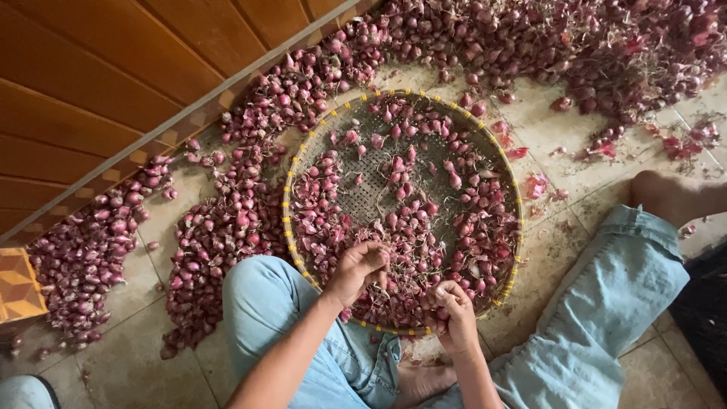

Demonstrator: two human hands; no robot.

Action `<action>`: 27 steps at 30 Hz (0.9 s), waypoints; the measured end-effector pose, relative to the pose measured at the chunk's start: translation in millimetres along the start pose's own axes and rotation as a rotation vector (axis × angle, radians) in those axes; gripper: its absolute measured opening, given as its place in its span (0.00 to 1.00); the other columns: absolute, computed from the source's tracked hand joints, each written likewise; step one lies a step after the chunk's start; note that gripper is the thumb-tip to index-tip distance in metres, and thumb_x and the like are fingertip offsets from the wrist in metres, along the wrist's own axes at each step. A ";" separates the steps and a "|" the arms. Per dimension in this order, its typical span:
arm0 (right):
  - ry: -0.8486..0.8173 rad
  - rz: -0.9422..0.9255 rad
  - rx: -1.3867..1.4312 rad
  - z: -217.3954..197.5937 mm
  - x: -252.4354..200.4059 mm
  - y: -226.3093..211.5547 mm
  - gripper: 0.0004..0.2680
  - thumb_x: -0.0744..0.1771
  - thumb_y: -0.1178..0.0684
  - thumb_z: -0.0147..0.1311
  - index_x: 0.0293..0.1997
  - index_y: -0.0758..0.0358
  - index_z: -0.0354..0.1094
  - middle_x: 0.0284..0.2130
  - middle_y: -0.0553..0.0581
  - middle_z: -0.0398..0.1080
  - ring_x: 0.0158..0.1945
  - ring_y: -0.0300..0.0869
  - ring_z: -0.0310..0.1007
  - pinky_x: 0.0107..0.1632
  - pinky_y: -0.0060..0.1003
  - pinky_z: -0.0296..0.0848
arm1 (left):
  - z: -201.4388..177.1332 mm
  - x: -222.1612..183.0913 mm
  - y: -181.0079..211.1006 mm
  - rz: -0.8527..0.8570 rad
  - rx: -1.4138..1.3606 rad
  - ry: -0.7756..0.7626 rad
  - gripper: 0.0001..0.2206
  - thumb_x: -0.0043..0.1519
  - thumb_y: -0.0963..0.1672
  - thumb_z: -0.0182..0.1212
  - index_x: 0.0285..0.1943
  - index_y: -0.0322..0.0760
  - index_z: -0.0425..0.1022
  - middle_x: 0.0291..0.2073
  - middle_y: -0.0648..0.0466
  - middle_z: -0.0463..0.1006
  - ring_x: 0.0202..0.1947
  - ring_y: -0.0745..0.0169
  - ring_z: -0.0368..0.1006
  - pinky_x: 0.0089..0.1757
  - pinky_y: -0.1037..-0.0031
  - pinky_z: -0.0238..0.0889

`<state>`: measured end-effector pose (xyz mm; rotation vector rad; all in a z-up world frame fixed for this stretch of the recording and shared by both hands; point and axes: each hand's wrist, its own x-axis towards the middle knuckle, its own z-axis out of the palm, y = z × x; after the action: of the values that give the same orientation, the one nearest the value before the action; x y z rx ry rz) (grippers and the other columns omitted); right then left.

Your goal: The person cleans shallots by hand, picking bulbs from a pile on the floor and placing them into a woven tray while removing dry skins. They shake the tray to sift the bulbs, reach out to adjust a floor fan, and move between different piles of shallots and plastic crates.

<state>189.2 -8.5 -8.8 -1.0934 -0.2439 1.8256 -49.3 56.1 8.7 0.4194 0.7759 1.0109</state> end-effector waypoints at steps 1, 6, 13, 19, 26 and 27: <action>-0.008 -0.012 0.010 2.3 -0.1 -0.7 0.05 0.66 0.55 0.59 0.34 0.59 0.66 0.23 0.56 0.64 0.24 0.39 0.66 0.14 0.26 0.59 | -4.7 1.2 -2.9 -0.029 -0.121 -0.018 0.06 0.64 0.39 0.64 0.47 0.29 0.79 0.33 0.47 0.81 0.24 0.66 0.75 0.25 0.77 0.75; -0.051 -0.003 -0.033 -1.7 1.9 3.0 0.02 0.66 0.58 0.59 0.36 0.62 0.72 0.24 0.62 0.73 0.17 0.35 0.61 0.14 0.26 0.58 | -4.8 -0.9 -9.6 -0.031 -0.182 -0.025 0.08 0.66 0.39 0.60 0.52 0.28 0.79 0.39 0.44 0.82 0.26 0.65 0.77 0.27 0.76 0.76; 0.084 -0.027 -0.293 8.9 2.2 13.4 0.03 0.64 0.61 0.64 0.38 0.65 0.80 0.12 0.49 0.63 0.11 0.33 0.54 0.15 0.30 0.54 | 4.0 -9.7 -32.7 -0.203 -0.105 0.062 0.10 0.67 0.40 0.57 0.53 0.25 0.77 0.35 0.46 0.81 0.25 0.52 0.77 0.31 0.67 0.77; 0.060 -0.141 -0.336 14.1 1.8 8.2 0.06 0.64 0.59 0.64 0.43 0.66 0.81 0.31 0.58 0.81 0.34 0.39 0.78 0.39 0.32 0.77 | 9.3 -20.1 -52.4 -0.074 0.079 0.144 0.07 0.62 0.39 0.66 0.47 0.30 0.83 0.33 0.45 0.84 0.19 0.57 0.77 0.23 0.68 0.75; 0.119 -0.140 -0.649 21.5 -2.7 17.5 0.14 0.59 0.49 0.69 0.48 0.55 0.81 0.42 0.52 0.82 0.46 0.39 0.78 0.48 0.40 0.81 | 24.5 -26.0 -59.8 0.056 0.914 0.203 0.09 0.62 0.46 0.63 0.43 0.38 0.84 0.37 0.51 0.86 0.36 0.60 0.81 0.36 0.72 0.79; 0.129 -0.146 -0.631 18.7 -1.7 23.0 0.11 0.60 0.51 0.70 0.44 0.57 0.81 0.36 0.51 0.81 0.38 0.36 0.75 0.41 0.35 0.79 | 25.1 -26.3 -61.1 0.194 0.978 0.170 0.07 0.63 0.43 0.63 0.42 0.35 0.83 0.35 0.51 0.85 0.35 0.60 0.81 0.36 0.72 0.79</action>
<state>160.7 -16.5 -10.3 -1.5679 -0.8393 1.5724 -2.2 4.3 -3.7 1.2755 1.3892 0.7909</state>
